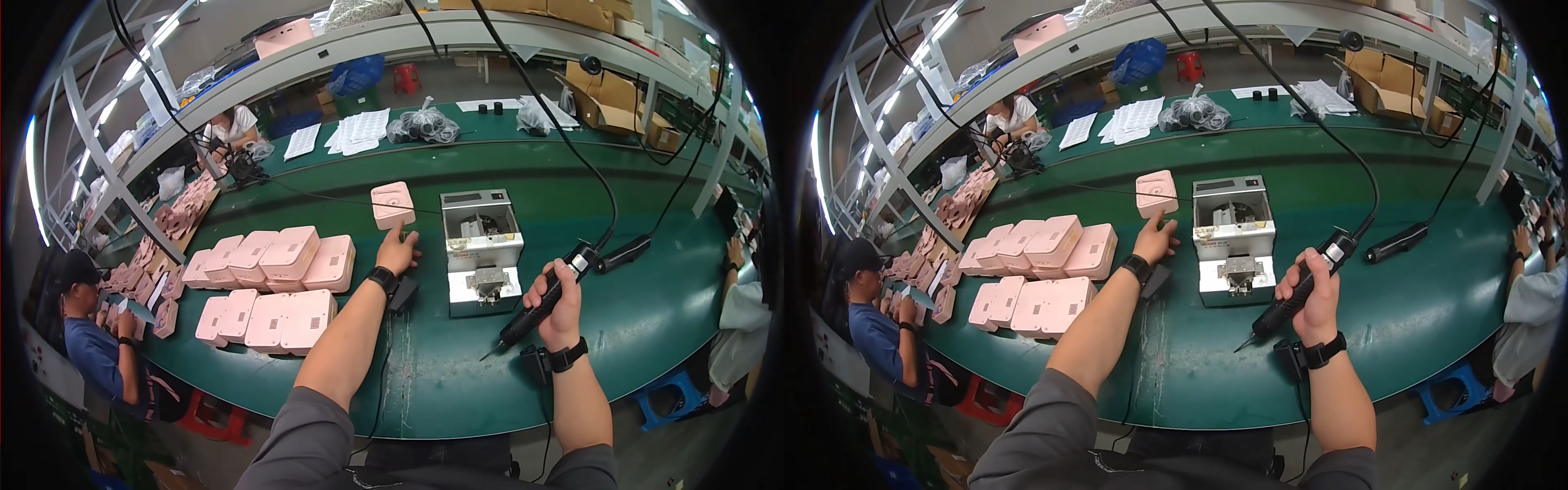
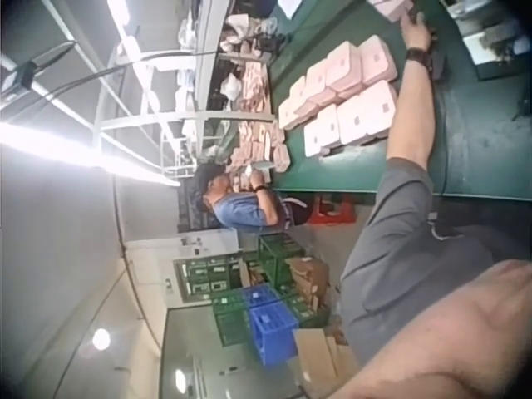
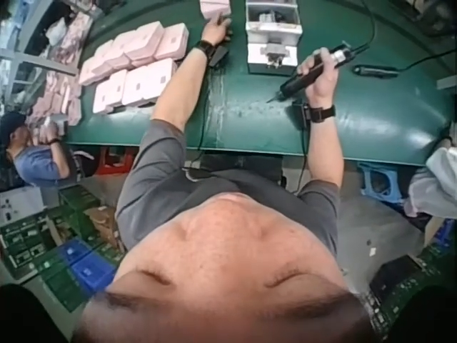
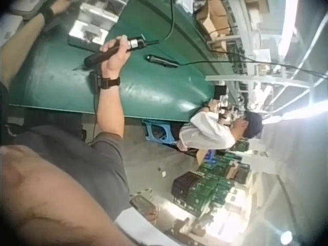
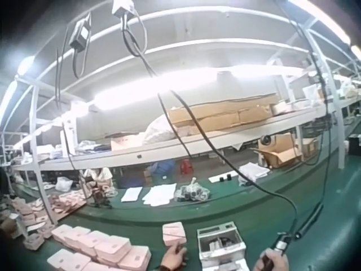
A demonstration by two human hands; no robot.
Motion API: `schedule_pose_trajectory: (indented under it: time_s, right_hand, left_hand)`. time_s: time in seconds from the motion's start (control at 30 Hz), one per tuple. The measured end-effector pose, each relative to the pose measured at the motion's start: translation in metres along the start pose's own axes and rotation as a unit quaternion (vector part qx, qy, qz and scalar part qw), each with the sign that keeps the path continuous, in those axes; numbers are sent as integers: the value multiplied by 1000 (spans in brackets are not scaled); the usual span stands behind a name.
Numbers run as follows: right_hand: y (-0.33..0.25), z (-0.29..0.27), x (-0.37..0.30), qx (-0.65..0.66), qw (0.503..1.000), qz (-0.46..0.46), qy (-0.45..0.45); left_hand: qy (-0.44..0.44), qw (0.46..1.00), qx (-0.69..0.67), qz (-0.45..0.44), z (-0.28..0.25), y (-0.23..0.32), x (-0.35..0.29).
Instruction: The person picks up a pink electronic device, turns it over, and uses a power screwdriver to drive screws into its base. After securing the screws, the person sets the device aside and repeats the process with another pink device.
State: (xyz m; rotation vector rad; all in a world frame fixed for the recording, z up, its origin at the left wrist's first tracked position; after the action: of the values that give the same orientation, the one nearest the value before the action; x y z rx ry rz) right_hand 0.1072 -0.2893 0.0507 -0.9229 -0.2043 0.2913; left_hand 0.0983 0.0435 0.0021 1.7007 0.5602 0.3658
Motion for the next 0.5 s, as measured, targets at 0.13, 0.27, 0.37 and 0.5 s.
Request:
schedule_pose_trajectory:
  time_s: [0.13, 0.27, 0.37, 0.5]
  right_hand:
    - [-2, 6, 3, -1, 1000, 1, -5]
    - [-6, 0, 2, 1, 1000, -3, -2]
    - [0, -4, 8, 8, 1000, 13, 8]
    - [-4, -2, 4, 4, 1000, 10, 13]
  left_hand:
    - [-72, 996, -26, 49, -8, -17, -23]
    - [-208, 963, 75, 153, -4, 1, -122]
    - [-280, 930, 170, 164, -16, 26, -196]
    - [-29, 850, 466, 245, -85, 40, -232]
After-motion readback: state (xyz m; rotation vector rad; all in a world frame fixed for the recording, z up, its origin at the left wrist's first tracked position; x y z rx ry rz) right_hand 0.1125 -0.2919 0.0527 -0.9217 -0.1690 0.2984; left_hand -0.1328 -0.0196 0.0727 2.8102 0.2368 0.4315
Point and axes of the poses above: each hand's wrist, its own x-axis towards the middle knuckle, its own z-axis out of the palm, y = z × x, the point moved 5 cm from there along x, towards the middle knuckle, and after that the axes turned 5 degrees about -x, right-handed, at the moved point
